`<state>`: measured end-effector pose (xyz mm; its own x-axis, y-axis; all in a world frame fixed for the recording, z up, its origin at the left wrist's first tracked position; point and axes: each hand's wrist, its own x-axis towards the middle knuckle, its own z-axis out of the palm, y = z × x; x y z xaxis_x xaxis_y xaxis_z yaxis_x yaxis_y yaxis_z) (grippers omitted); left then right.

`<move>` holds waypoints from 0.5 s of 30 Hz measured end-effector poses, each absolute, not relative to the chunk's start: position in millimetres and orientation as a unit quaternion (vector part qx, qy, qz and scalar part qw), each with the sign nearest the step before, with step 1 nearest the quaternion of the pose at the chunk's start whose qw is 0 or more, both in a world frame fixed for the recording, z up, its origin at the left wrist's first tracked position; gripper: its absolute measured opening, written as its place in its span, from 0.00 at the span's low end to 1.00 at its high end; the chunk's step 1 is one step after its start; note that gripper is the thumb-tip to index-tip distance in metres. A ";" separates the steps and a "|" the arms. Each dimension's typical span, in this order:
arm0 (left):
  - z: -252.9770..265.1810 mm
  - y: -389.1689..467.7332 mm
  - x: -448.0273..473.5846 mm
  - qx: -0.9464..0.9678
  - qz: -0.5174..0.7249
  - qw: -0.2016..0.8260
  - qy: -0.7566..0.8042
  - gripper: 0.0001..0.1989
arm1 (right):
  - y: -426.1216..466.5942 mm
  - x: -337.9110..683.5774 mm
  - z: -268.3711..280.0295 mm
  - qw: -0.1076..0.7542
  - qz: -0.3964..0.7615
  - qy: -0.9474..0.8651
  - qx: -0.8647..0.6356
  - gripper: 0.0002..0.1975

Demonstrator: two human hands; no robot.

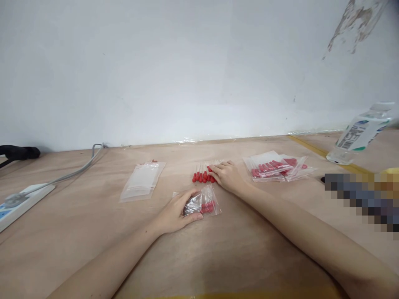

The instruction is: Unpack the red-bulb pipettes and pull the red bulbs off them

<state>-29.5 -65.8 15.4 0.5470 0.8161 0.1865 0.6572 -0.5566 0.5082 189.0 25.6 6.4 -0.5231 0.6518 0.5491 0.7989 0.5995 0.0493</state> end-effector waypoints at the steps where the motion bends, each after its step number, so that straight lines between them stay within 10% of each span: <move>1: 15.7 -66.0 -29.4 0.858 0.204 0.195 0.430 0.30 | 23.9 186.5 7.1 0.243 -0.147 -0.860 -0.424 0.14; 15: 9.5 -63.4 -31.4 0.862 0.208 0.182 0.424 0.33 | -31.0 210.3 18.7 0.341 0.145 -0.864 -0.340 0.08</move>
